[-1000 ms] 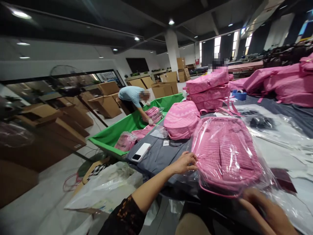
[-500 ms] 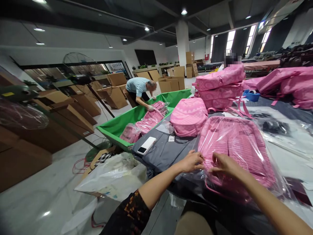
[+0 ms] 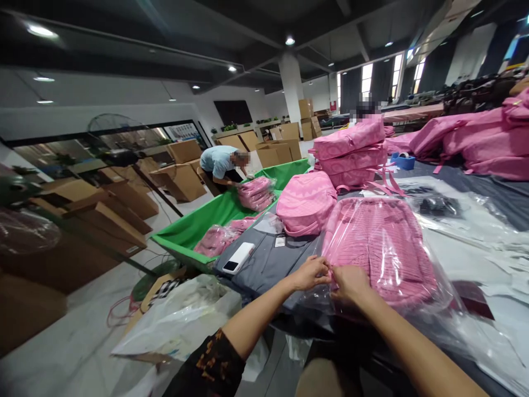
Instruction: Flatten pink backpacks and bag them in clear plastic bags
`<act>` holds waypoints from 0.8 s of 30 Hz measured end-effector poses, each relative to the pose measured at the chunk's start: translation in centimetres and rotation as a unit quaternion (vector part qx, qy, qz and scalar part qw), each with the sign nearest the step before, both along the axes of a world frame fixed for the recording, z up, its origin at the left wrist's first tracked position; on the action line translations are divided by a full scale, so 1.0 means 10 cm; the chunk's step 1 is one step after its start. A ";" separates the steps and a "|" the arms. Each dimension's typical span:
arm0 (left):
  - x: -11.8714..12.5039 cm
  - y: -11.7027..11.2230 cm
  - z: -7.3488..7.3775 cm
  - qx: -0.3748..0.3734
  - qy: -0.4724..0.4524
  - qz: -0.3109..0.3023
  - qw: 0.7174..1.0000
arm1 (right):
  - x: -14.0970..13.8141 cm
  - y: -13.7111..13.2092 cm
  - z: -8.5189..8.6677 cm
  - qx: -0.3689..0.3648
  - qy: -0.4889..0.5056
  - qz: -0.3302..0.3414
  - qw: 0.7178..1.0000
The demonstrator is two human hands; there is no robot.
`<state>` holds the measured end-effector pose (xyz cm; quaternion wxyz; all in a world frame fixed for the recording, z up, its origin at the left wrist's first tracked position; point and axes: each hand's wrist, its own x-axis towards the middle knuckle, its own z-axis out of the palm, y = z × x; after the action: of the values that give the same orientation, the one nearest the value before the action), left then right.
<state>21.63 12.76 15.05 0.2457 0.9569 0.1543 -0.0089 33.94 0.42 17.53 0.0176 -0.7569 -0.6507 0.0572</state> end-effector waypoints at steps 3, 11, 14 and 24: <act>0.01 -0.01 0.01 0.004 0.001 0.003 1.000 | 0.10 -0.21 0.04 0.053 0.003 -0.008 0.999; 0.03 0.05 -0.03 -0.023 -0.017 -0.005 1.000 | 0.37 -1.61 -0.61 0.448 -0.147 -0.032 0.881; 0.03 0.06 -0.04 -0.025 -0.020 -0.008 0.999 | 0.23 -1.67 -0.92 0.368 -0.186 -0.034 0.910; 0.02 0.05 -0.11 -0.064 -0.056 0.016 0.996 | 0.08 -1.78 -1.09 0.340 -0.213 0.026 0.916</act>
<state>21.87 13.29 13.98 0.3145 0.9357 0.1548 0.0389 34.71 -17.38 6.66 0.1339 -0.6822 -0.6387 -0.3297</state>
